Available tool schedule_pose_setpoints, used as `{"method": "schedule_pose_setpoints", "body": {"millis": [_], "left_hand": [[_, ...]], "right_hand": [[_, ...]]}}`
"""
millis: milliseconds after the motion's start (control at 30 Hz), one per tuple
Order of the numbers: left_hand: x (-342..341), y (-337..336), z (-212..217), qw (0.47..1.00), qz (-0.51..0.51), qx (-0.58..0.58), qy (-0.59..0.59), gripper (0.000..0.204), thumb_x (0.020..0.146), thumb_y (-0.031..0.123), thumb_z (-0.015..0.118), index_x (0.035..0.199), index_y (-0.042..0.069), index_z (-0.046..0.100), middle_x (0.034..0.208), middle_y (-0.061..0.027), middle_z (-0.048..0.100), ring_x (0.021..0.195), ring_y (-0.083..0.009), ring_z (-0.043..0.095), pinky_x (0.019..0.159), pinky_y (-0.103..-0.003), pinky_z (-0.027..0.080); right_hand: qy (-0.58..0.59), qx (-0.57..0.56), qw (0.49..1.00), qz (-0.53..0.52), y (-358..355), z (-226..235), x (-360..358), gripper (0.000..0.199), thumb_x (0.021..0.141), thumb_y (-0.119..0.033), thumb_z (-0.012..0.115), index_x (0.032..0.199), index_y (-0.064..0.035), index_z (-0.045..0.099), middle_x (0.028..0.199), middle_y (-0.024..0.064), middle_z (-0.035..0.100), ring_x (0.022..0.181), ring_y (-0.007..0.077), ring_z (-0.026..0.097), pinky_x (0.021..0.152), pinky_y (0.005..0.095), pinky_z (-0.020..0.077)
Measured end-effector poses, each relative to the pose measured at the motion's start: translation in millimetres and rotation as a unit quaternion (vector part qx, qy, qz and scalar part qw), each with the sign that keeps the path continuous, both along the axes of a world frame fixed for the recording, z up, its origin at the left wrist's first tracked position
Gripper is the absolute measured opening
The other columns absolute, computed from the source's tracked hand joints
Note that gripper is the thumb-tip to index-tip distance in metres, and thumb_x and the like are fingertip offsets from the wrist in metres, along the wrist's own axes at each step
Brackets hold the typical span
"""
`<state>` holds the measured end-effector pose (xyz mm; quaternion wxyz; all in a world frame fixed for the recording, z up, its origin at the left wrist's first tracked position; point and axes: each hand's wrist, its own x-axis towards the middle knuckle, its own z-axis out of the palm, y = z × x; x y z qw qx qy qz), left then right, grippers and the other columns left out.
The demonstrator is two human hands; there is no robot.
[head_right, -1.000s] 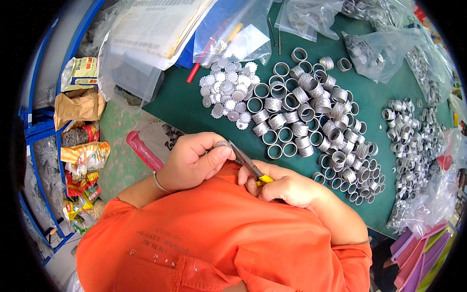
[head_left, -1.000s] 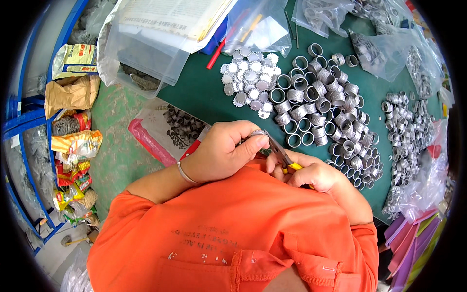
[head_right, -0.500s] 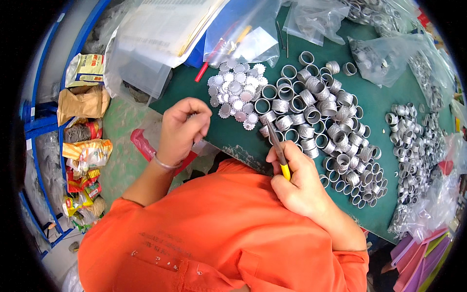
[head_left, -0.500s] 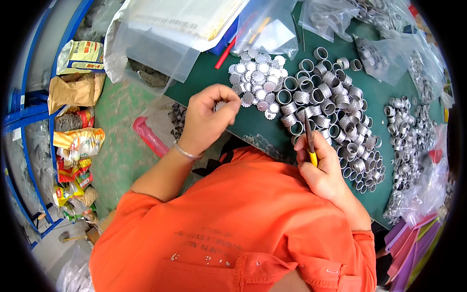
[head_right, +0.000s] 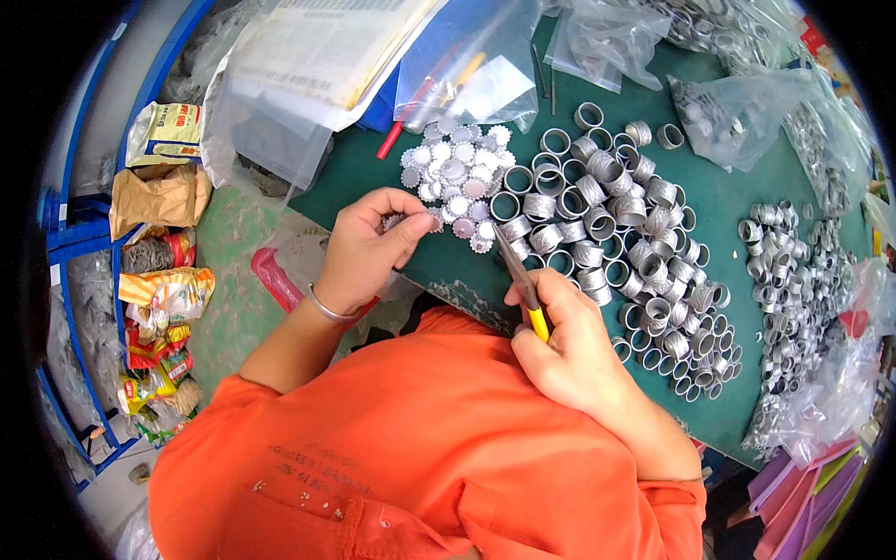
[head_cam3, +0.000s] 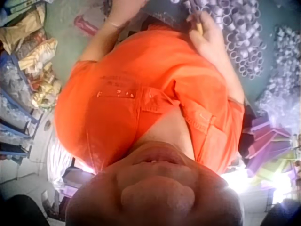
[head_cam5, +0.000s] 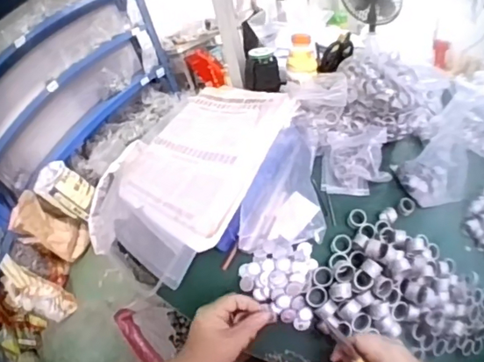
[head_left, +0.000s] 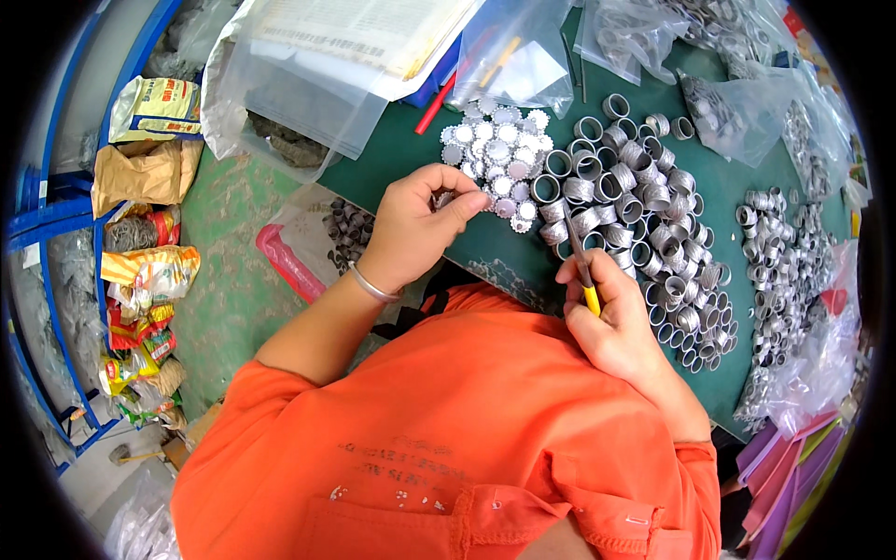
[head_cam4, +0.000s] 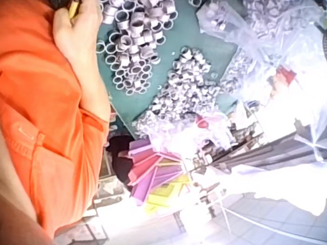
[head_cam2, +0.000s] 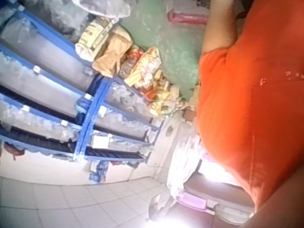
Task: The person sorts through metal rings by hand on a green workstation, then uses pliers to trim excess material from small white circular components before placing them into a plastic bag.
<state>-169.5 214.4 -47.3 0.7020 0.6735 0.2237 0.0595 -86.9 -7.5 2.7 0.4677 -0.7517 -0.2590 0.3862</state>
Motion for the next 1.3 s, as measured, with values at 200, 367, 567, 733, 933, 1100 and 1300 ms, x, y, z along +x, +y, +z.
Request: {"method": "schedule_pose_setpoints", "body": {"millis": [200, 367, 567, 733, 933, 1100, 1300], "left_hand": [[-5, -13, 16, 0.955, 0.028, -0.294, -0.007, 0.008, 0.089, 0.007, 0.057, 0.093, 0.0, 0.057, 0.084, -0.0056, 0.06, 0.071, -0.0124, 0.06, 0.057, -0.022, 0.048], [-3, -16, 25, 0.948, 0.032, -0.315, 0.0, 0.015, 0.089, 0.007, 0.056, 0.102, 0.0, 0.057, 0.09, -0.0072, 0.061, 0.077, -0.0151, 0.063, 0.062, -0.023, 0.051], [-4, -16, 23, 0.941, 0.012, -0.339, 0.019, 0.021, 0.089, 0.007, 0.057, 0.109, -0.001, 0.057, 0.091, -0.0085, 0.063, 0.082, -0.0158, 0.064, 0.065, -0.023, 0.053], [-5, -15, 23, 0.959, -0.009, -0.283, 0.025, 0.021, 0.088, 0.006, 0.058, 0.107, -0.001, 0.058, 0.089, -0.0088, 0.062, 0.076, -0.0136, 0.062, 0.06, -0.023, 0.051], [-3, -23, 31, 0.962, 0.033, -0.272, 0.006, 0.015, 0.087, 0.004, 0.059, 0.1, -0.003, 0.058, 0.087, -0.0091, 0.062, 0.07, -0.0133, 0.06, 0.058, -0.023, 0.049], [-4, -23, 33, 0.97, 0.015, -0.244, -0.003, 0.012, 0.085, 0.005, 0.063, 0.093, -0.003, 0.06, 0.087, -0.0094, 0.063, 0.071, -0.0127, 0.062, 0.059, -0.023, 0.051], [-5, -25, 38, 0.98, 0.003, -0.198, -0.001, 0.009, 0.086, 0.002, 0.059, 0.094, -0.003, 0.058, 0.077, -0.0105, 0.062, 0.065, -0.0134, 0.059, 0.058, -0.024, 0.049]], "right_hand": [[-0.101, 0.006, 0.995, 0.015, 7, 0, 3, 0.031, 0.067, 0.0, 0.055, 0.098, 0.0025, 0.055, 0.086, 0.0153, 0.057, 0.079, 0.0303, 0.057, 0.072, 0.0351, 0.0458], [-0.118, 0.019, 0.993, 0.01, 7, -6, 1, 0.035, 0.068, 0.001, 0.05, 0.102, 0.0016, 0.058, 0.073, 0.0065, 0.054, 0.066, 0.0164, 0.052, 0.062, 0.0278, 0.0423], [-0.085, -0.011, 0.996, 0.016, 10, 0, 2, 0.036, 0.066, -0.001, 0.055, 0.101, 0.0047, 0.057, 0.086, 0.0184, 0.058, 0.08, 0.0336, 0.058, 0.073, 0.0373, 0.047], [-0.112, -0.018, 0.993, 0.039, 10, 1, 4, 0.041, 0.062, 0.002, 0.054, 0.104, 0.0029, 0.057, 0.08, 0.0175, 0.056, 0.076, 0.0338, 0.057, 0.071, 0.037, 0.0467], [-0.175, -0.017, 0.984, 0.023, 11, 3, 2, 0.049, 0.06, 0.006, 0.051, 0.108, 0.0008, 0.058, 0.081, 0.0154, 0.052, 0.077, 0.0318, 0.054, 0.071, 0.0363, 0.0457], [-0.212, -0.024, 0.977, 0.024, 11, 1, 2, 0.051, 0.06, 0.006, 0.051, 0.11, 0.0003, 0.057, 0.084, 0.0154, 0.051, 0.078, 0.0317, 0.053, 0.072, 0.0358, 0.0455], [-0.128, -0.007, 0.991, 0.042, 13, 3, 3, 0.049, 0.06, 0.006, 0.05, 0.109, 0.0008, 0.057, 0.083, 0.0155, 0.051, 0.079, 0.032, 0.054, 0.073, 0.0365, 0.0456]]}}
